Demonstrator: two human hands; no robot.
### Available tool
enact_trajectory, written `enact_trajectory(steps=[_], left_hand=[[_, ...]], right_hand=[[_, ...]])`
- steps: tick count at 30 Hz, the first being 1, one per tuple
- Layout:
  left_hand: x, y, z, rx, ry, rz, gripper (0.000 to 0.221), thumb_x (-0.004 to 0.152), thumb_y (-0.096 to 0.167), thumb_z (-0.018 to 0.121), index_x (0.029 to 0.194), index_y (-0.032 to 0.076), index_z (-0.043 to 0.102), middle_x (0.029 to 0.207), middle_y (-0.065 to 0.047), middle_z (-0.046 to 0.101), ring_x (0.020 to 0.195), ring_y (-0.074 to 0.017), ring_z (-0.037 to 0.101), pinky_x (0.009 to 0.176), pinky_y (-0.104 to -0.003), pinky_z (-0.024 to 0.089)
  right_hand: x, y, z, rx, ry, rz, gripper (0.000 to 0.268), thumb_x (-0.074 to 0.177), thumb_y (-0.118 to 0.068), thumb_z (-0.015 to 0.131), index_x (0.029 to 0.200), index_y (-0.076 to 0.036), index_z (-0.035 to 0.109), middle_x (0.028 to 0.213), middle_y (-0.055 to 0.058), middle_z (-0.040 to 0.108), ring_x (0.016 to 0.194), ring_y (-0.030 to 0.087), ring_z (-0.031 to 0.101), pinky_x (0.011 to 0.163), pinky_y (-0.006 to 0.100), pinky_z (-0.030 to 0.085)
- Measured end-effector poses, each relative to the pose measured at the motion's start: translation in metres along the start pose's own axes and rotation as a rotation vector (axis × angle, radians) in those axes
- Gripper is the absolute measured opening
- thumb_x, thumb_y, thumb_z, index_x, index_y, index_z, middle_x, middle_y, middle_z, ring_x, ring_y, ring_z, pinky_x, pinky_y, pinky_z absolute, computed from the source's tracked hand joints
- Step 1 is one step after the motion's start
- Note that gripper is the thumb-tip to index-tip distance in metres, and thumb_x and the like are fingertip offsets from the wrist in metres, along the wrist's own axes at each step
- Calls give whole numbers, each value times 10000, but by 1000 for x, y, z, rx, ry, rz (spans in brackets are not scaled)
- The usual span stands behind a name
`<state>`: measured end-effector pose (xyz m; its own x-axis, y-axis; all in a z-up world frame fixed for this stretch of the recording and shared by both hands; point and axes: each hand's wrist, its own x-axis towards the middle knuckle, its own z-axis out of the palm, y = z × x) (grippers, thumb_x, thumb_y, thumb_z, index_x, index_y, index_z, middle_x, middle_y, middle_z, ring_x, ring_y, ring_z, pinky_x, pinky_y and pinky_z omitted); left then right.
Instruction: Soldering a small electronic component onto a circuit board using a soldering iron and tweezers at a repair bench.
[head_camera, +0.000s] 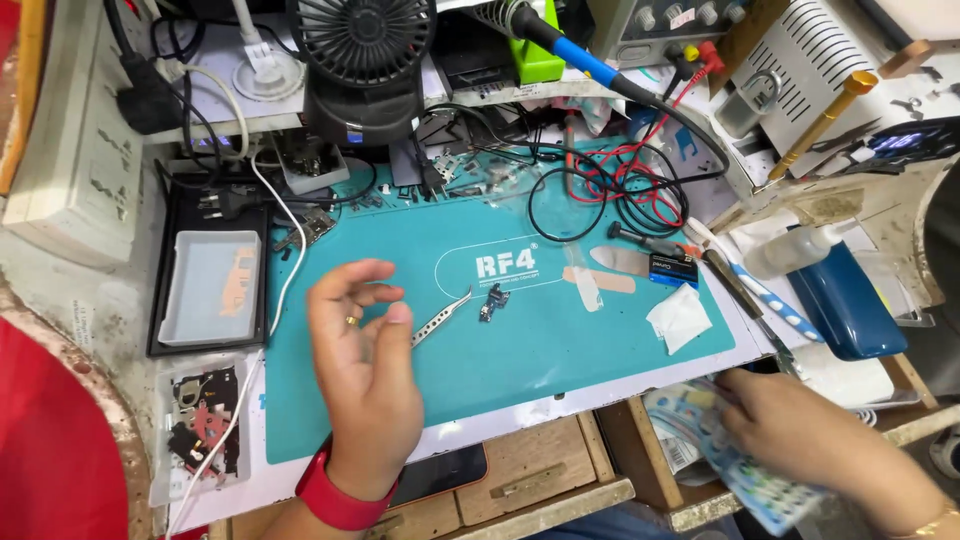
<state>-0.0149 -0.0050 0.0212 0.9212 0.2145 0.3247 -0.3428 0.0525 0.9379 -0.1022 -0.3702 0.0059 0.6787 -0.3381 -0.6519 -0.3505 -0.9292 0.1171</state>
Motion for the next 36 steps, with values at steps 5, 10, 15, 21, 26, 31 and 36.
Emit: enact_trajectory(steps=[5,10,15,21,26,31,36], left_hand=[[10,-8,-2,741,-365,195,290,958,216,562,1172,31,629,1103,-128,650,1033,-358,585,869,-473,471],[0,-34,-2,1027,-443,191,198,927,234,647,1075,103,650,993,-103,622,925,-363,581,748,-513,476],[1,-35,-3,1064,-461,166,61,957,141,610,915,110,579,912,-94,577,859,-353,572,743,-500,470],[5,-22,0,843,-366,146,74,1010,109,508,1063,81,552,1047,-125,554,753,-390,586,639,-522,444],[2,-25,-1,823,-532,185,92,1058,143,471,988,110,522,895,-47,604,647,-269,537,544,-419,423],[2,-26,-2,808,-582,302,109,1037,144,503,1060,97,599,951,-61,627,703,-271,564,574,-406,464],[1,-27,-4,818,-538,243,109,1019,160,545,1051,99,629,932,-45,622,718,-279,568,577,-426,458]], right_hand=[[14,-3,29,266,225,47,283,921,-298,536,1057,-184,757,1085,116,828,1022,325,774,875,430,569],[2,9,23,-12,290,199,419,925,-645,441,1241,-454,640,1282,-103,735,1213,177,730,974,339,596],[4,19,17,143,681,144,289,862,-555,665,1041,-404,836,798,-49,863,825,109,823,860,223,616],[-28,-81,-82,377,637,-145,252,899,-394,654,1071,-320,824,894,-84,885,756,155,862,808,278,646],[12,-155,-136,1174,467,-659,702,913,-208,641,1551,-78,379,1077,122,729,808,248,696,628,370,564],[35,-186,-174,1370,655,-843,572,1009,-262,592,1522,-84,415,1057,98,700,784,150,657,576,253,527],[25,-168,-175,1431,826,-801,423,1068,-372,513,1314,-56,649,1025,59,762,733,74,684,560,168,515]])
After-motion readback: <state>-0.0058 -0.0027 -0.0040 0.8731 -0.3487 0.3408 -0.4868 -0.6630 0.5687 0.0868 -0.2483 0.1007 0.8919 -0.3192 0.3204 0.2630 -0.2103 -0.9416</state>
